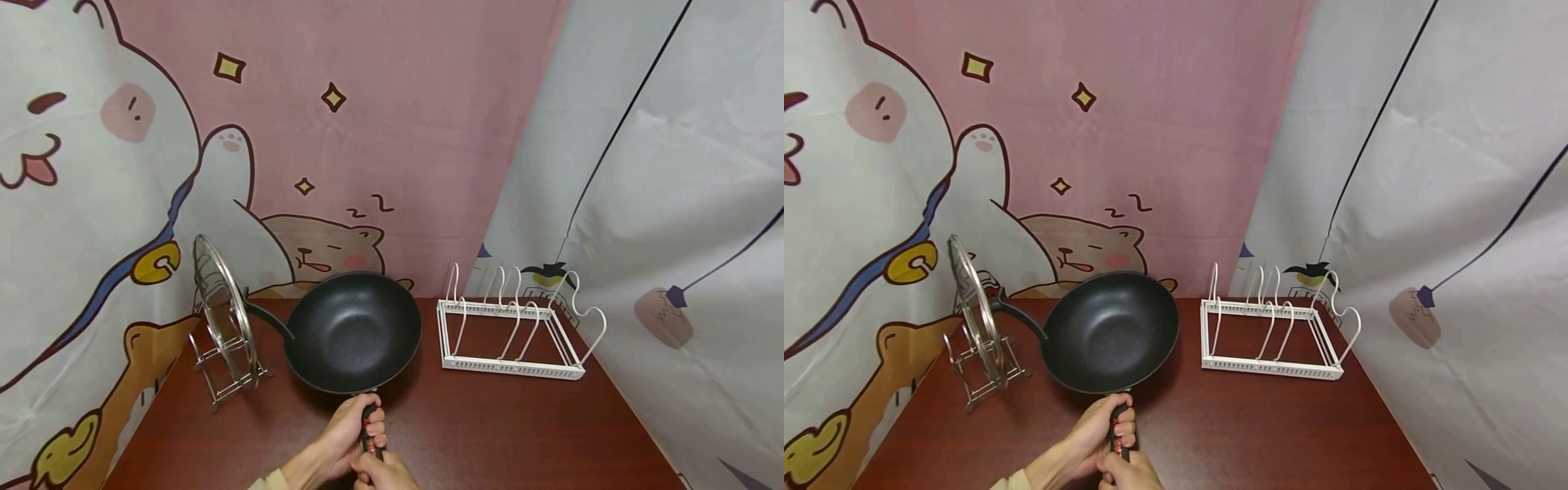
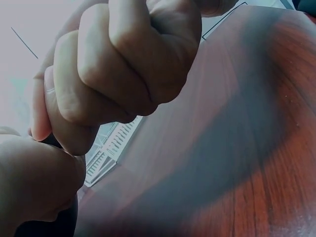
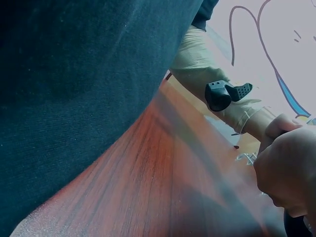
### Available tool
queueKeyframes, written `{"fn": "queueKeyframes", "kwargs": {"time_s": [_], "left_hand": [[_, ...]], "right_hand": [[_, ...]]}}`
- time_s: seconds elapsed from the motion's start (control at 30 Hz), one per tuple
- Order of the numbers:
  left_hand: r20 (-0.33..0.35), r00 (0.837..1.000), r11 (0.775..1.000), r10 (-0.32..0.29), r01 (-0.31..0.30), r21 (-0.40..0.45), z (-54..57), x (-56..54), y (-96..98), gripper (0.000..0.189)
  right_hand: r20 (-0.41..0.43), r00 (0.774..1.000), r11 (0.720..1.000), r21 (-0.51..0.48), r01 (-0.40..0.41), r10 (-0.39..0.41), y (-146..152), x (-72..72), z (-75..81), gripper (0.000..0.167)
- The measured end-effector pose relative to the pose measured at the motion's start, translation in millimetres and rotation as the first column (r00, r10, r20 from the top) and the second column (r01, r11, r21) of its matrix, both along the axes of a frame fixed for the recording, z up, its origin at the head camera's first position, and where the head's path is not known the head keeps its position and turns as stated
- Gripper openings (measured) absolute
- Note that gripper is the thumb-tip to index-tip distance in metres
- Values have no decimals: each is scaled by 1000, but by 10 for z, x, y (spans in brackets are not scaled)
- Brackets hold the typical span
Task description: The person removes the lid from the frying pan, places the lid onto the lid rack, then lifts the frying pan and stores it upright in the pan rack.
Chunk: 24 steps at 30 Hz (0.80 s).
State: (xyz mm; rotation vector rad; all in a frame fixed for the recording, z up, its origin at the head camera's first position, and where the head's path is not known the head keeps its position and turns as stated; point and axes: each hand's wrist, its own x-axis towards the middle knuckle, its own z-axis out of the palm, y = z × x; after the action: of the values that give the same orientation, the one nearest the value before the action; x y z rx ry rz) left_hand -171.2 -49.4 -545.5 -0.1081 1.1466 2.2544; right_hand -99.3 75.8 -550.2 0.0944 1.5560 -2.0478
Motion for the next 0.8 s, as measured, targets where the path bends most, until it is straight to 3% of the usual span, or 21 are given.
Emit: {"fn": "queueKeyframes", "kwargs": {"time_s": [0.27, 0.53, 0.8], "left_hand": [[-8, 1000, 1000, -5, 5, 8, 45, -5, 58, 10], [-1, 1000, 999, -10, 10, 38, 63, 0, 93, 9], [8, 1000, 998, -23, 22, 58, 87, -12, 132, 11]], "right_hand": [[-36, 999, 999, 7, 33, -33, 32, 8, 12, 30], [-50, 996, 993, 89, 72, -67, 63, 38, 61, 30], [-72, 994, 993, 78, 83, -78, 92, 35, 77, 33]]}}
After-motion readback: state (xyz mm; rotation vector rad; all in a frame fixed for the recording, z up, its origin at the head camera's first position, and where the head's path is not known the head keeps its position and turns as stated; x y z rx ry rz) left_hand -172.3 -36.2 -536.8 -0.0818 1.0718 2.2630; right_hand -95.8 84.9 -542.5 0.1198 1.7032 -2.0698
